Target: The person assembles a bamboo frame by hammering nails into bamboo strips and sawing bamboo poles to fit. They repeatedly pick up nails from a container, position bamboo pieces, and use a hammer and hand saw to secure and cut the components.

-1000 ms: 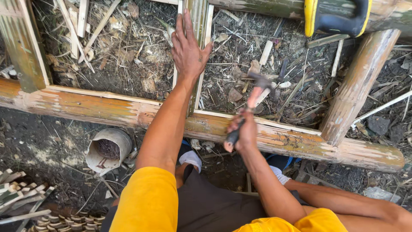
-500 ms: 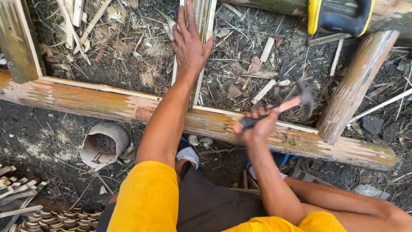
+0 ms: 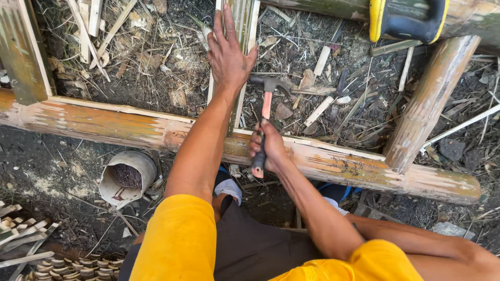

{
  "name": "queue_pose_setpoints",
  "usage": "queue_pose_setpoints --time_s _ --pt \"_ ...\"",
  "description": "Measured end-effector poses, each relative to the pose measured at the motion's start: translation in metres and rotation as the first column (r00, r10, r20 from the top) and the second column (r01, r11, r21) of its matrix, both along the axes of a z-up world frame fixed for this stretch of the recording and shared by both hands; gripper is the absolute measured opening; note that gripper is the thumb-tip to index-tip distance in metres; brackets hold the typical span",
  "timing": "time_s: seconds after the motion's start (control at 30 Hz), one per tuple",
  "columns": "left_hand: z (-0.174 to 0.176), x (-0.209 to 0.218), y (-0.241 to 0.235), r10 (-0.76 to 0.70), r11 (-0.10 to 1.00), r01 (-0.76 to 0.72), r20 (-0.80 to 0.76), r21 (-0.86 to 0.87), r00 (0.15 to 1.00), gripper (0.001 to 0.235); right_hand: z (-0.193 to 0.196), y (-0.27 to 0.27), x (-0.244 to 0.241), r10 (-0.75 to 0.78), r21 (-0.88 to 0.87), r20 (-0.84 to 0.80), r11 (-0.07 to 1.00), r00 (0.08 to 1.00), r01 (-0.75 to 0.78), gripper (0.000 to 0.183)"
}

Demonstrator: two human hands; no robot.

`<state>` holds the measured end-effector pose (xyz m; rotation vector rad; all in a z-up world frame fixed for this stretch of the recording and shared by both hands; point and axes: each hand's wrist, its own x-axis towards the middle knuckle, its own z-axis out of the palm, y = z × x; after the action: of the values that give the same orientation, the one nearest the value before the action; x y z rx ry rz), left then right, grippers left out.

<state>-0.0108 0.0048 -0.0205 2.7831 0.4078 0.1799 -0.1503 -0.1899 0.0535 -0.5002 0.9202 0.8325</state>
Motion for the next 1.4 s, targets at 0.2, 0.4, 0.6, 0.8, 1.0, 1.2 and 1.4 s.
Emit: queue_pose_setpoints --time_s 0.2,0.4,0.6,0.8,1.0,1.2,1.4 --pt "-0.003 0.005 0.001 0.014 1.0 -0.014 -0.026 0.008 1.0 0.126 -0.001 -0.019 0.02 -0.154 -0.263 0.12 0.948 0.981 0.181 0.02" --pt "-0.009 0.004 0.005 0.001 1.0 -0.001 -0.012 -0.004 1.0 0.126 -0.001 0.003 -0.01 0.269 -0.018 0.042 0.963 0.962 -0.268 0.028" --pt "-0.005 0.004 0.004 0.033 0.999 -0.035 -0.052 -0.039 0.998 0.126 0.035 -0.086 -0.046 0.92 -0.882 0.386 0.346 -0.069 -0.319 0.021" --pt "0.033 -0.017 -0.014 -0.098 0.994 0.105 -0.148 0.042 0.984 0.121 0.04 -0.173 -0.056 0.723 -0.994 0.036 0.094 -0.69 0.047 0.03" --pt "0.037 -0.009 -0.074 -0.294 0.951 0.296 -0.04 0.09 0.955 0.1 0.023 -0.19 -0.069 0.694 -0.991 0.001 0.1 -0.72 0.094 0.025" --pt "0.067 0.08 -0.123 -0.388 0.916 0.392 0.059 -0.087 0.92 0.075 0.04 -0.202 0.02 0.895 -0.96 0.206 0.263 -0.395 0.095 0.014" --pt "0.057 0.175 -0.155 -0.351 0.892 0.372 0.123 -0.258 0.928 0.033 0.022 -0.283 0.235 0.945 -0.81 0.276 0.133 0.173 0.571 0.013"
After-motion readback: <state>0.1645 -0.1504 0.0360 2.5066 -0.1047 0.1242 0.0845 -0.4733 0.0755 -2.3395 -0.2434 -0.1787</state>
